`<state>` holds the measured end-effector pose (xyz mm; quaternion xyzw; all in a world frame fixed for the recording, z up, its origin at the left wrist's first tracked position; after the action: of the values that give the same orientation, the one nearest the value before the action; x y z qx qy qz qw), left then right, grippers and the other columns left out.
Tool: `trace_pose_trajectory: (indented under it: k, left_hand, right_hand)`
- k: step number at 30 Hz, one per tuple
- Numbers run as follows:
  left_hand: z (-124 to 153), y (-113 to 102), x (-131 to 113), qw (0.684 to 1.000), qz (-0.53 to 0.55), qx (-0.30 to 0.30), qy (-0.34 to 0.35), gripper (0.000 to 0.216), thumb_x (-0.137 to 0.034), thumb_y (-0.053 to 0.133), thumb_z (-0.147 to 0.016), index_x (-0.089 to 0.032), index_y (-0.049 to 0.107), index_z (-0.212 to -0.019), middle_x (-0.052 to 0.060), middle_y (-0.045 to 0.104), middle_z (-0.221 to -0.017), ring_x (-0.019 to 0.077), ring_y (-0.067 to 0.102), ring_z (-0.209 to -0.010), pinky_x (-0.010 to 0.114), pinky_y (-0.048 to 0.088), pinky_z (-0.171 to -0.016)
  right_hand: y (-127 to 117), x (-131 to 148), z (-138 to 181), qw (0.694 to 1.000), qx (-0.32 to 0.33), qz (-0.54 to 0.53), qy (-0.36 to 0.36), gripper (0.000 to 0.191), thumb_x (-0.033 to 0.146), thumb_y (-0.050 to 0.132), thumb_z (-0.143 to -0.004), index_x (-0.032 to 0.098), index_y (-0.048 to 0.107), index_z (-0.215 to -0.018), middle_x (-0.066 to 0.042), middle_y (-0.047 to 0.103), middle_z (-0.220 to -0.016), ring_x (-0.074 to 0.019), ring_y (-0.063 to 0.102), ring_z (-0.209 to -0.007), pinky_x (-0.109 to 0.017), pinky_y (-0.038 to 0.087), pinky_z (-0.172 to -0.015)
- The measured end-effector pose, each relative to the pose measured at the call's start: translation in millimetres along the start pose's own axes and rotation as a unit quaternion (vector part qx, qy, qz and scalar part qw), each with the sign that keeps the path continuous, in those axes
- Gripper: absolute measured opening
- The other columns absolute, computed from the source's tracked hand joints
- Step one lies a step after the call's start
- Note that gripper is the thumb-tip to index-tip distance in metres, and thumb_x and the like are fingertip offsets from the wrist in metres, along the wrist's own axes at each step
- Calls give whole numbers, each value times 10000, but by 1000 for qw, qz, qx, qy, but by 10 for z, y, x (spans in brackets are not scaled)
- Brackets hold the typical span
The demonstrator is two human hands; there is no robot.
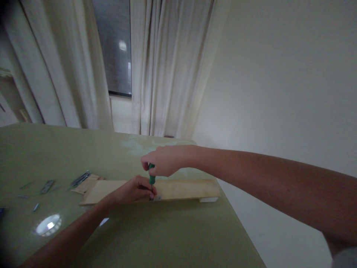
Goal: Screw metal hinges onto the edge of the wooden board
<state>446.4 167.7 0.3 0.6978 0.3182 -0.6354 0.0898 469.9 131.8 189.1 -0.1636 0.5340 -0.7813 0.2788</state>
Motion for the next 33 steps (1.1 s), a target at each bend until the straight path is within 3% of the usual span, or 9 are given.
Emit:
trace_pose_trajectory:
  k: [4,10,14,16,20,24,28,30,33]
  left_hand:
    - [0,0,-7,1000,-5,-1,2,304,-467,820,-904,-171,885,-925,94,833,-876,186,717,-781,265,538,-735]
    - [3,-1,16,1000,0,3,0,307,-461,812,-919,-162,881,-922,94,828,-864,184,715,-773,268,539,-746]
    - [-4,2,-23,1000,-14,5,20,301,-445,794,-939,-155,874,-940,90,817,-866,178,706,-786,260,531,-755]
    - [-7,8,-46,999,-20,7,24,280,-421,780,-952,-157,873,-957,88,817,-875,172,704,-788,252,525,-750]
    - [1,-2,-46,1000,-18,2,11,249,-390,782,-944,-158,871,-944,84,821,-865,174,716,-782,249,527,-743]
    - [13,4,-25,1000,-6,10,3,240,-379,786,-935,-155,871,-931,83,826,-858,173,721,-777,252,535,-754]
    - [6,14,-91,999,-18,14,29,251,-387,785,-947,-154,874,-922,89,825,-878,172,713,-797,244,528,-750]
    - [1,22,-115,999,-17,16,33,269,-406,785,-953,-155,874,-920,89,821,-877,172,710,-794,243,529,-748]
    - [1,22,-101,1000,-5,16,25,291,-437,783,-958,-161,871,-928,78,814,-861,168,706,-781,246,534,-756]
  right_hand:
    - [70,-92,-16,998,34,-2,50,427,451,507,-1111,160,808,-1027,-70,779,-690,-211,703,-625,-317,443,-619]
    - [-4,95,39,999,2,43,-33,266,211,729,-981,264,774,-1238,-57,837,-1130,-210,731,-943,-287,419,-671]
    - [46,-76,26,997,29,27,64,450,529,564,-1081,167,824,-1022,-80,788,-717,-222,697,-686,-311,411,-590]
    - [39,-118,-3,995,19,43,83,534,489,456,-1131,178,826,-905,-79,738,-617,-217,675,-624,-318,420,-592]
    - [-29,-28,-21,998,-8,63,21,230,240,599,-1072,226,826,-1039,-88,835,-959,-217,726,-828,-309,449,-670]
    - [-51,121,23,997,1,40,-65,317,130,729,-969,255,762,-1259,-46,828,-1157,-187,717,-985,-267,450,-720]
    - [63,-102,-27,997,48,30,52,523,557,503,-1113,128,803,-1105,-83,791,-740,-214,690,-689,-314,443,-648]
    - [138,-116,-38,994,81,43,63,694,537,316,-1161,122,821,-928,-100,752,-653,-212,662,-619,-331,443,-646]
    - [75,-10,-20,996,56,68,15,382,336,489,-1125,147,817,-1077,-146,827,-991,-239,712,-845,-330,428,-691]
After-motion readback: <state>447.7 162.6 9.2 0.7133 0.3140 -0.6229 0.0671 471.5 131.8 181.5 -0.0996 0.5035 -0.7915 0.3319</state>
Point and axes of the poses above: each hand's wrist, its own z-axis away from the middle knuckle, its own y-axis out of the palm, x = y × z, the point moved 10 cm from there along -z, towards the middle knuckle
